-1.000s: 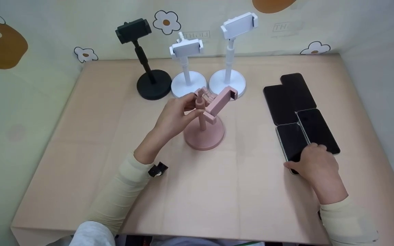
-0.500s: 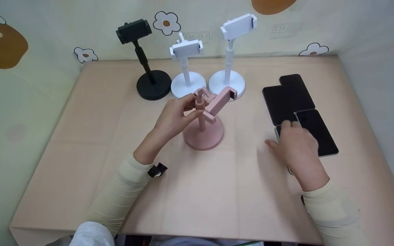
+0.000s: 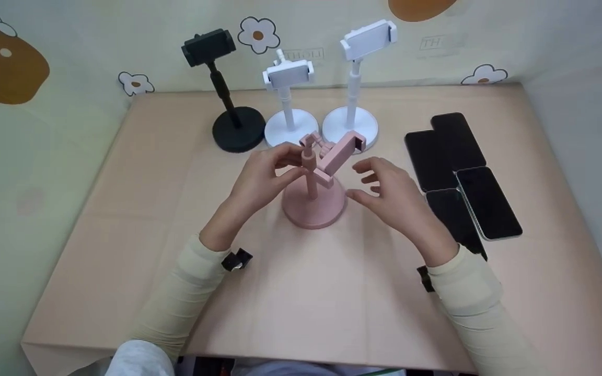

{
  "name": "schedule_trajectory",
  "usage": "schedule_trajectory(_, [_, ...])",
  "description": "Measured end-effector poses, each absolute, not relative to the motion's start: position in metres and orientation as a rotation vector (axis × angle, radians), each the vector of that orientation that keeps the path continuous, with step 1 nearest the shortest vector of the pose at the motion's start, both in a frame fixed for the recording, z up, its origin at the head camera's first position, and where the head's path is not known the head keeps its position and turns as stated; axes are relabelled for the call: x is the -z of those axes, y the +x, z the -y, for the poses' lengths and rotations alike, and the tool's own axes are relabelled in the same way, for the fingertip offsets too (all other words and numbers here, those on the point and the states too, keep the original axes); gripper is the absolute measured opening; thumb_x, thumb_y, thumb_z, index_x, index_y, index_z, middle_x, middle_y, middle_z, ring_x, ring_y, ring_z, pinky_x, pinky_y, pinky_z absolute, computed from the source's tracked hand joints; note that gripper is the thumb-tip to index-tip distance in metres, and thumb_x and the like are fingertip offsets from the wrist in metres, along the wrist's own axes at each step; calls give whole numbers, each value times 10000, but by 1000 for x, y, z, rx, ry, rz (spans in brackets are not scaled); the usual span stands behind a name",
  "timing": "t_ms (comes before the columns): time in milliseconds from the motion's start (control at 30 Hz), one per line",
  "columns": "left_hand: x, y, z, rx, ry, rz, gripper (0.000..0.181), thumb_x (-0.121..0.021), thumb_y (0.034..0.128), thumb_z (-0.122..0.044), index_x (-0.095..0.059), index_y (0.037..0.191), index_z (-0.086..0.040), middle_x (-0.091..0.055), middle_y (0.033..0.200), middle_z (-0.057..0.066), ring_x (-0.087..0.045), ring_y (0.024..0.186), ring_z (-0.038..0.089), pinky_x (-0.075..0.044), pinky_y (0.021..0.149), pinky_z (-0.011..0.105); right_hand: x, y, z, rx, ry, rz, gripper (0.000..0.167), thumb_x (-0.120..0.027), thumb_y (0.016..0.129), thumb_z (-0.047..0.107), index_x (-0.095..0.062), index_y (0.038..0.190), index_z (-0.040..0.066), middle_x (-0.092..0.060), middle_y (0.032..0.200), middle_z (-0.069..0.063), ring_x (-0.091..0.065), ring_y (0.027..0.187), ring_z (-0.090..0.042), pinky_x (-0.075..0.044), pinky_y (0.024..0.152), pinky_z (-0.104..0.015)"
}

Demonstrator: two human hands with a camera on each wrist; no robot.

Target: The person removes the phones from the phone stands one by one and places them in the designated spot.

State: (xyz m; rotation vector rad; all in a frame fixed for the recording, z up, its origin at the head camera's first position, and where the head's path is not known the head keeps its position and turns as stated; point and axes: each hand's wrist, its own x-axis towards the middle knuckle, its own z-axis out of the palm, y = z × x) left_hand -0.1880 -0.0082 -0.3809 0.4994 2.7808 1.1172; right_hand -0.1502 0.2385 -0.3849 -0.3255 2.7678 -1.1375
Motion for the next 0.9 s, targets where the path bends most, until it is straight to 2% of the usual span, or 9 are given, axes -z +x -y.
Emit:
schedule_trajectory(167, [381,-188,13,-1092,496,-2791,331,-690,946,-296,-634,1266,-235,-712,1234,-73,-649,1167,82,-499,1051,300,386,-162,-216,1333,-413,-2695,514,-713,926,163,-529,1388,34,-599,1366,-192,-583,1252,-365,-507,1035,-534])
schedule_trajectory(267, [382,-188,16,-1081,493,-2804,318,-683,952,-294,-640,1259,-230,-714,1234,-68,-651,1165,88,-507,1037,303,389,-168,-205,1409,-483,-2675,471,-713,920,123,-572,1364,51,-628,1350,-170,-590,1266,-334,-527,1032,-377])
schedule_trajectory(367, [383,-188,20,-1090,480,-2807,317,-681,953,-297,-645,1260,-224,-716,1232,-63,-654,1161,91,-511,1027,306,391,-173,-199,1451,-549,-2662,443,-724,909,107,-603,1333,58,-666,1301,-144,-631,1216,-269,-510,976,-186])
schedule_trajectory(400, [384,-188,21,-1097,473,-2805,315,-681,953,-298,-647,1258,-225,-717,1229,-64,-654,1159,90,-511,1023,305,392,-175,-198,1477,-576,-2650,430,-723,906,90,-611,1319,46,-675,1281,-143,-643,1194,-240,-510,968,-159])
schedule_trajectory(500, [384,-189,25,-1121,465,-2805,305,-682,952,-300,-653,1248,-229,-723,1212,-72,-656,1148,82,-515,1001,301,392,-178,-195,1557,-652,-2608,392,-716,892,18,-627,1273,-1,-692,1214,-142,-671,1109,-100,-525,948,-148])
schedule_trajectory(633, [385,-190,29,-1129,474,-2817,282,-681,955,-288,-660,1230,-227,-733,1190,-78,-664,1135,74,-519,978,303,391,-182,-191,1635,-701,-2565,328,-696,885,-40,-642,1208,-64,-684,1172,-78,-659,1025,50,-543,915,-143])
schedule_trajectory(700, [386,-190,31,-1125,463,-2815,281,-681,955,-285,-658,1229,-227,-732,1193,-76,-663,1138,74,-518,984,305,390,-184,-189,1636,-701,-2572,301,-689,891,-37,-652,1188,-69,-681,1183,-74,-654,1007,71,-544,891,-128])
schedule_trajectory(900, [388,-189,35,-1116,426,-2803,294,-681,955,-287,-647,1241,-230,-725,1206,-72,-657,1150,78,-515,993,304,390,-187,-184,1586,-738,-2577,232,-653,930,-5,-663,1157,-53,-668,1237,-218,-629,1029,87,-510,914,-89])
